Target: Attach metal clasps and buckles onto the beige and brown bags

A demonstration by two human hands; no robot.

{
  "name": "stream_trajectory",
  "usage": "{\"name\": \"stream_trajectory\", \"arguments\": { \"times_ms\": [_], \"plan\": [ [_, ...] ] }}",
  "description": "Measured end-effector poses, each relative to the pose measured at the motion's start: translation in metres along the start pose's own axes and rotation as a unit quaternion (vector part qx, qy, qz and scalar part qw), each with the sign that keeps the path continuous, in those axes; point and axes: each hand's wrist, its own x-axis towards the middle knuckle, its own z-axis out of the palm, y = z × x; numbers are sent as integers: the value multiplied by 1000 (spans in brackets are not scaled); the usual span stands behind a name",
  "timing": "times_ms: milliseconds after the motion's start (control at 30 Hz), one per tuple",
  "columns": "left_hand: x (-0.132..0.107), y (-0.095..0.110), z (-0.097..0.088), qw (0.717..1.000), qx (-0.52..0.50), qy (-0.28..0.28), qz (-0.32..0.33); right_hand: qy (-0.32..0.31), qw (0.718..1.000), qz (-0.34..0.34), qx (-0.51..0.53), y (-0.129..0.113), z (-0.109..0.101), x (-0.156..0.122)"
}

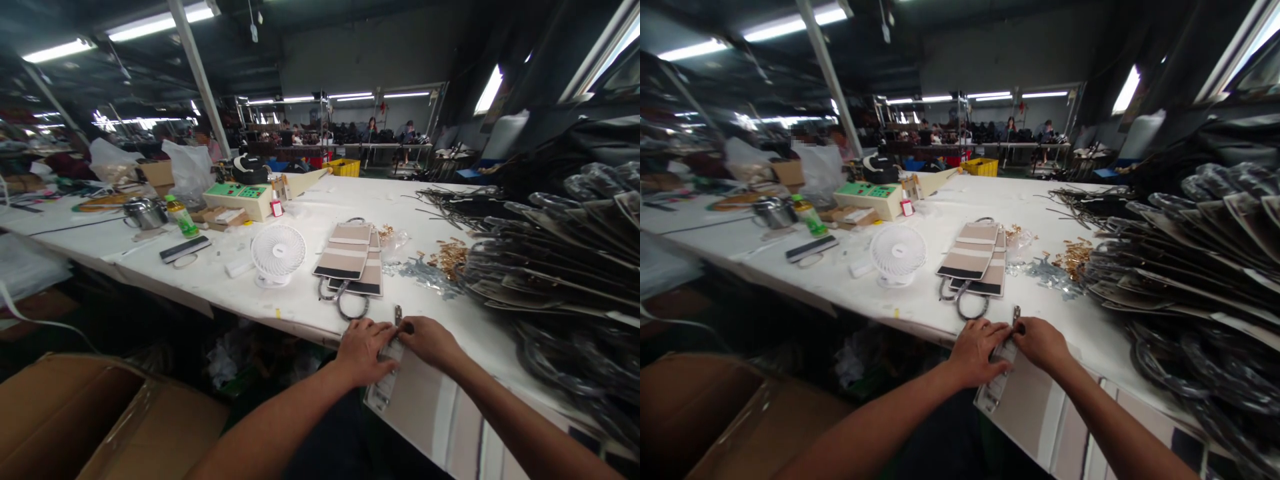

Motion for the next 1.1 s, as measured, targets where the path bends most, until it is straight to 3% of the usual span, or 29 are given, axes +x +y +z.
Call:
{"name": "stream_trajectory", "arguments": {
  "times_ms": [500,733,1100],
  "plan": [
    [1,1,2,1000,14,-1,4,20,997,-17,78,25,12,-20],
    [2,2,2,1000,14,0,4,84,996,14,32,27,30,-30],
    [10,8,-1,1000,-5,13,-26,121,993,-3,10,21,34,-36]
  ]
}}
